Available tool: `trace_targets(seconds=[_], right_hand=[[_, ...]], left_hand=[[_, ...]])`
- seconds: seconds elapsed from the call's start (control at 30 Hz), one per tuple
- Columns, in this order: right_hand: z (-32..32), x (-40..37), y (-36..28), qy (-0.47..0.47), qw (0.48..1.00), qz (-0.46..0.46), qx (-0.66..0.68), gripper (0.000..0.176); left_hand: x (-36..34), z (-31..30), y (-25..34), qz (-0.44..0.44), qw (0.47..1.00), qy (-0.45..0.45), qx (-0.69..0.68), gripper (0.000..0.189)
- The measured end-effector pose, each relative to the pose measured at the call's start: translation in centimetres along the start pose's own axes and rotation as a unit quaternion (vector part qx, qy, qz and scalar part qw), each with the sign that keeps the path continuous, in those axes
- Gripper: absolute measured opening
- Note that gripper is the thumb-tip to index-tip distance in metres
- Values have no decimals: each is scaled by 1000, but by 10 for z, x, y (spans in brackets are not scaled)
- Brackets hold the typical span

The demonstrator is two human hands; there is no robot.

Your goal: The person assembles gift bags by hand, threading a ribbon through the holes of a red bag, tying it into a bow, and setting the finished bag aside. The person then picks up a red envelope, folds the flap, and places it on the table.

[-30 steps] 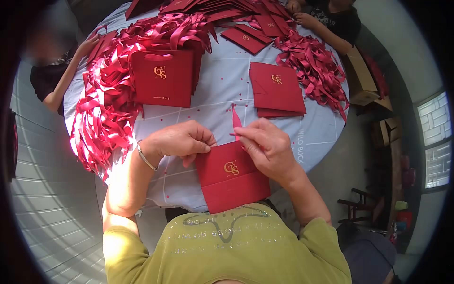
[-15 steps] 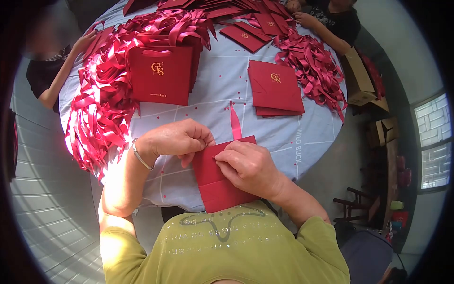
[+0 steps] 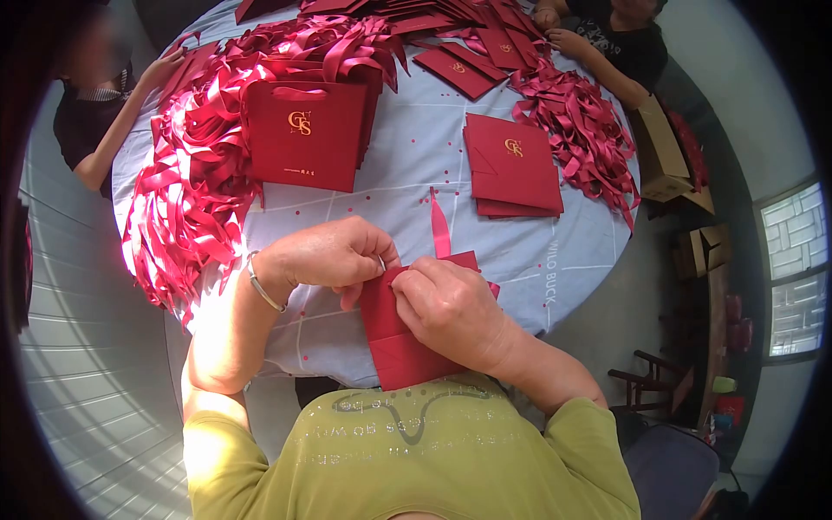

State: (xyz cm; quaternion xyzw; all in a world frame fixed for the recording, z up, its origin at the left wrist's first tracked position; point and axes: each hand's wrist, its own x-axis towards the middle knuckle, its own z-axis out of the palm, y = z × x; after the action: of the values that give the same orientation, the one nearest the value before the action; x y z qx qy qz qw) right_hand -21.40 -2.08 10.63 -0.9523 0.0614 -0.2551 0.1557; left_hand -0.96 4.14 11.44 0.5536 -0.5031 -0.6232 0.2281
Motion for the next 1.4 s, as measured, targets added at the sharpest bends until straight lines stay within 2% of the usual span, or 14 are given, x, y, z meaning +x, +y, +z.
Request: trace_targets(seconds=[0.27,0.37,0.43,0.47,0.57,0.63,0.7,0.77,0.8,0.9,1.13,1.27,1.33,1.4], right_hand=[[-3,13,-22,-100,989,13,-110,13],[-3,24,-12,-118,991,58,-10,9],[-10,33,-7,-97,982,127,102,10],[-14,34,-6,-142,963,195,120,12],[-12,33,-3,-111,988,100,41,12],[-15,36,6,-169,974,121,91,20],[-22,38,27,-217,944,122,216,29],[-34,41,45,-252,861,250,363,27],[-48,50,50,-286,809,350,375,14],[-58,49,67,-240,844,308,367,14],[-53,38,76,-259,834,307,378,12],[-44,45,76,-284,863,259,328,12],[-43,48,78,-329,815,275,390,16],[-40,52,75,-345,827,256,363,17]], left_hand=[[1,6,0,22,998,38,46,24],[-7,5,4,26,997,42,54,20],[-10,4,5,40,998,39,32,17],[-10,4,5,50,998,39,24,16],[-7,6,3,55,997,27,42,17],[-10,6,5,54,998,0,42,24],[-12,11,11,34,999,-8,26,24],[-10,14,11,34,999,24,6,27],[-9,15,8,37,998,42,0,29],[-12,16,12,35,998,37,47,30],[-10,19,18,19,997,27,75,22],[-8,30,11,62,989,96,92,18],[-10,34,15,81,985,121,95,15],[-14,40,22,69,983,162,59,21]])
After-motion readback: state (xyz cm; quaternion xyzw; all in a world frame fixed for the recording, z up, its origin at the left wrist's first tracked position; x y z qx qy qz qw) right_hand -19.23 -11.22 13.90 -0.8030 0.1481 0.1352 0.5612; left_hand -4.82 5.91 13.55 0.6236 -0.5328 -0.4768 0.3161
